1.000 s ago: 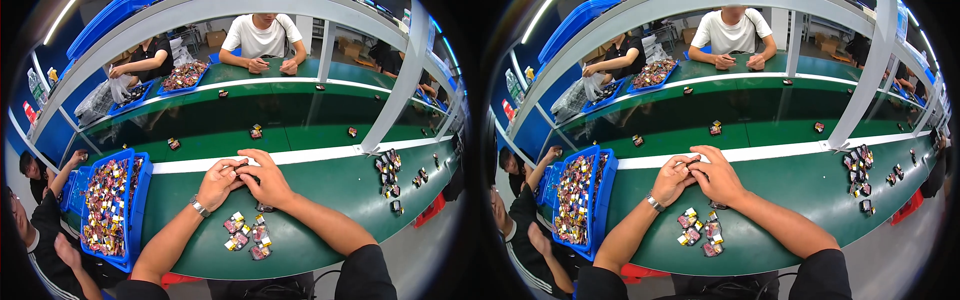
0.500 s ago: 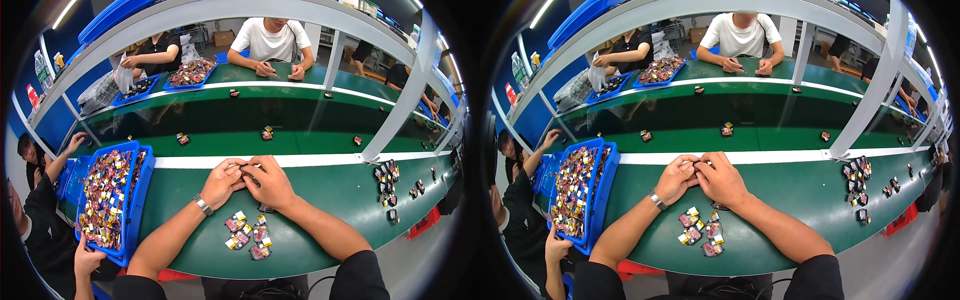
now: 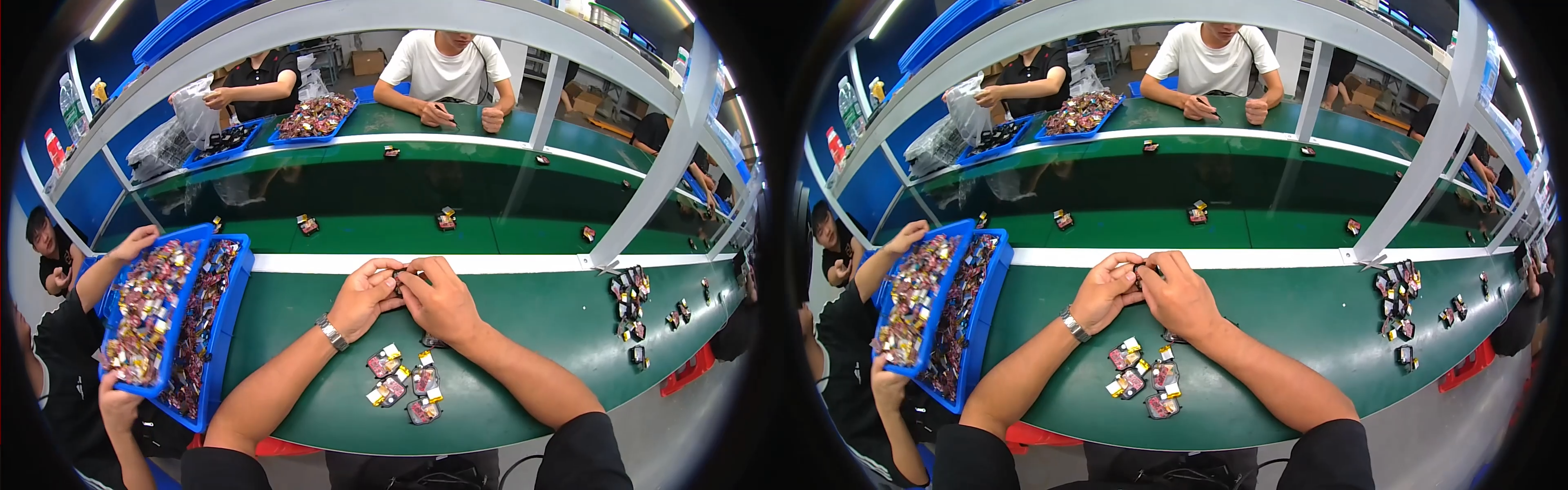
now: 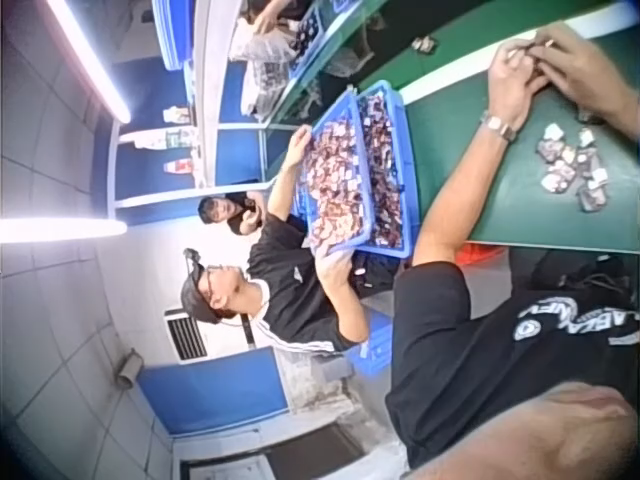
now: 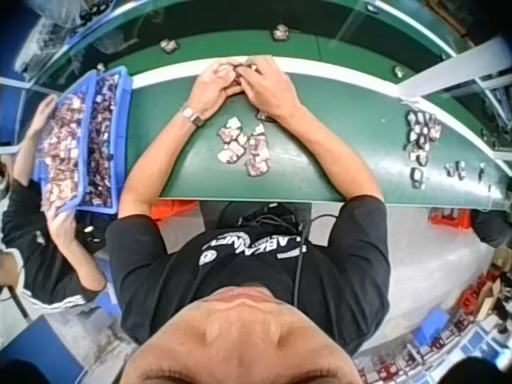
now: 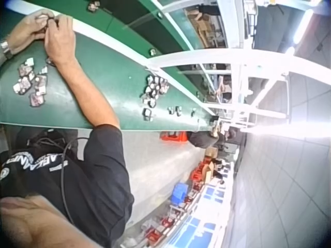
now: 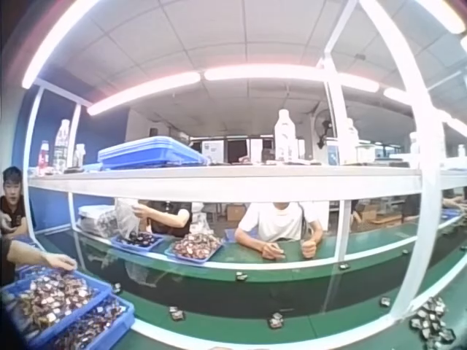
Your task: Assemble small electronic components on a factory conveyor line.
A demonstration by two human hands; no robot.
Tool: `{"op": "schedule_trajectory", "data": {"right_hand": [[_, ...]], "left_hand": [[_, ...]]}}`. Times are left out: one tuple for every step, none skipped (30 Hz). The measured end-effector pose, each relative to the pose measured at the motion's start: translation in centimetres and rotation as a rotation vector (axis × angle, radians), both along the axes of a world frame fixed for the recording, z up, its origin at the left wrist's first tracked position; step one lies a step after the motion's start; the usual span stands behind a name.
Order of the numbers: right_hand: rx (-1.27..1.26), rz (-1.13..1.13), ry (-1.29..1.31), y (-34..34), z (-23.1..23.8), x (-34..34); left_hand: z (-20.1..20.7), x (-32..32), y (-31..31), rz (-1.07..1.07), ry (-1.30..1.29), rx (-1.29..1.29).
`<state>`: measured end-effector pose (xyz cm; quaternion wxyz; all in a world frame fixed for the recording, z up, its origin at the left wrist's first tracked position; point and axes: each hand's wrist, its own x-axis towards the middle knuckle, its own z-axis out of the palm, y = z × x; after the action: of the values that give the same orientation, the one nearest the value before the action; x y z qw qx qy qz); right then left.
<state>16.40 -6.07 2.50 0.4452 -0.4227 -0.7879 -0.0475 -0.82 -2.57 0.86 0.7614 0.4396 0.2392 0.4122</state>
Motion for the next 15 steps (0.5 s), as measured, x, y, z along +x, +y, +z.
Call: {"op": "schedule_trajectory", "data": {"right_hand": [[0.008, 0.002, -0.001, 0.15, -0.22, 0.25], [0.017, 0.005, -0.002, 0.23, -0.33, 0.46], [0.017, 0.007, -0.001, 0.26, -0.27, 0.48], [0.038, 0.016, -0.014, 0.27, -0.18, 0.48], [0.059, 0.024, -0.026, 0.30, -0.13, 0.46], [0.058, 0.024, -0.027, 0.31, -0.15, 0.48], [0.059, 0.023, -0.020, 0.35, -0.21, 0.50], [0.059, 0.022, -0.013, 0.39, -0.28, 0.51], [0.060, 0.022, -0.013, 0.45, -0.42, 0.48], [0.066, 0.012, -0.025, 0.51, -0.62, 0.39], [0.072, 0.003, -0.037, 0.56, -0.70, 0.31], [0.071, 0.002, -0.037, 0.56, -0.70, 0.25], [0.073, -0.003, -0.027, 0.57, -0.68, 0.19], [0.076, -0.008, -0.017, 0.59, -0.65, 0.19], [0.078, -0.011, -0.017, 0.62, -0.64, 0.25]], "left_hand": [[0.12, 0.11, -0.03, -0.012, 0.008, -0.007], [0.09, 0.21, -0.01, -0.014, 0.006, -0.008], [0.04, 0.14, -0.01, -0.012, 0.004, -0.008], [0.01, 0.08, -0.01, -0.009, 0.002, -0.008], [0.07, 0.06, -0.03, -0.007, 0.003, -0.008], [0.17, 0.14, -0.07, 0.001, 0.011, -0.002], [0.21, 0.20, -0.09, 0.010, 0.019, 0.004], [0.17, 0.22, -0.09, 0.009, 0.018, 0.003], [0.12, 0.23, -0.08, 0.013, 0.031, 0.005], [0.11, 0.25, -0.07, 0.016, 0.043, 0.007], [0.21, 0.29, -0.08, 0.016, 0.043, 0.008], [0.34, 0.39, -0.18, 0.027, 0.048, -0.001], [0.42, 0.48, -0.23, 0.037, 0.053, -0.010], [0.43, 0.55, -0.24, 0.036, 0.053, -0.010], [0.48, 0.59, -0.25, 0.047, 0.068, 0.001]]}}
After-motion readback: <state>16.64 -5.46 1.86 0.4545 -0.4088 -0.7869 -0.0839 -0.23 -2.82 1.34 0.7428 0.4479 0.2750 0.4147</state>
